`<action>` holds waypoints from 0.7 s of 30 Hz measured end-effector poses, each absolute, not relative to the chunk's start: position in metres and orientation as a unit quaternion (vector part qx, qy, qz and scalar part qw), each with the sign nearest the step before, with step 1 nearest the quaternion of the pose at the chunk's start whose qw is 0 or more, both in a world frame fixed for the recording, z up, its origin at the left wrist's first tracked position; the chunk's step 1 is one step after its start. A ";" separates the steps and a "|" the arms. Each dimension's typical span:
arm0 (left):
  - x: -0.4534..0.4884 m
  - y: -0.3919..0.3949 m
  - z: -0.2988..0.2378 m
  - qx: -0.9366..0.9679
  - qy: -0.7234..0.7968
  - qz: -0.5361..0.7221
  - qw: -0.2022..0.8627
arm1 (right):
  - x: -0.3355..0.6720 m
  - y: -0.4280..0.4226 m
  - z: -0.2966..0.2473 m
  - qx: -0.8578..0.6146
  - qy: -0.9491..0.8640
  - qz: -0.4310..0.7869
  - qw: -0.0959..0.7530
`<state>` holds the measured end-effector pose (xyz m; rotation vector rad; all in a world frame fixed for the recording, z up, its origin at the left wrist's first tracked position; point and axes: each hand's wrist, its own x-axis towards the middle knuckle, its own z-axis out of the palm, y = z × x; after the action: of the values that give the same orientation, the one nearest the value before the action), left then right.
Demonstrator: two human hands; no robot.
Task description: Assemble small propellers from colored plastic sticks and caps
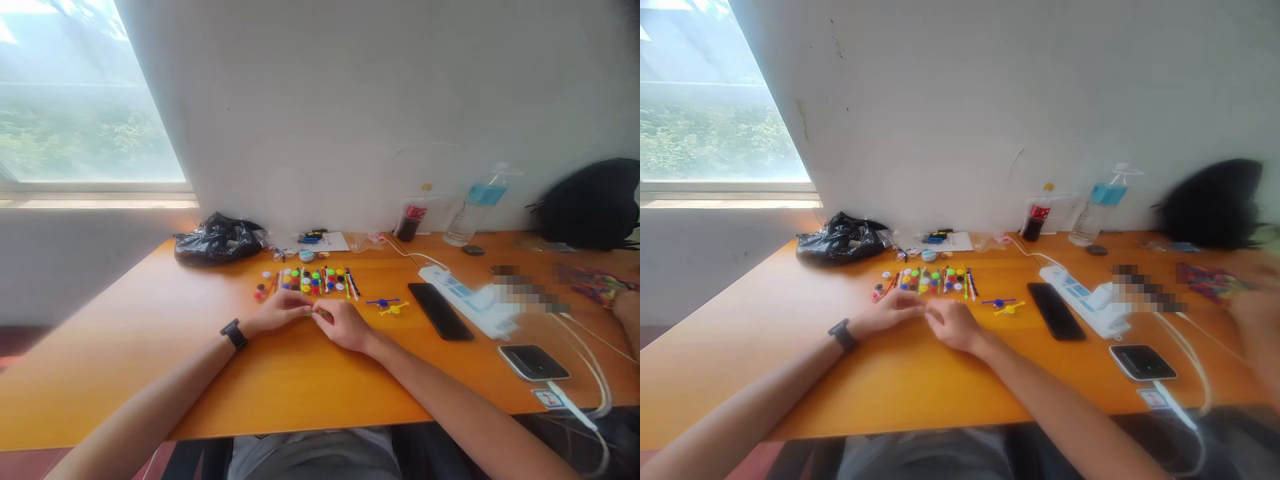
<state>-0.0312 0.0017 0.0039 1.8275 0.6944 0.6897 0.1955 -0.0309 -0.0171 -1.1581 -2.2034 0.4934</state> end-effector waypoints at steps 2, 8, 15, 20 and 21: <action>-0.031 0.002 0.003 0.750 0.282 0.286 0.525 | 0.196 -0.030 -0.018 -0.438 -0.830 0.185 0.293; -0.031 0.005 -0.004 0.748 0.272 0.288 0.532 | 0.195 -0.030 -0.016 -0.449 -0.824 0.180 0.294; -0.032 0.006 -0.006 0.752 0.267 0.296 0.525 | 0.195 -0.030 -0.016 -0.455 -0.823 0.176 0.290; -0.033 0.006 -0.008 0.747 0.273 0.295 0.529 | 0.195 -0.031 -0.015 -0.457 -0.823 0.177 0.288; -0.033 0.006 -0.008 0.746 0.275 0.296 0.529 | 0.195 -0.031 -0.015 -0.457 -0.823 0.178 0.286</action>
<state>-0.0331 0.0061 -0.0081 1.7811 0.6576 0.7064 0.1950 -0.0307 -0.0151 -1.2214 -2.2002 0.4758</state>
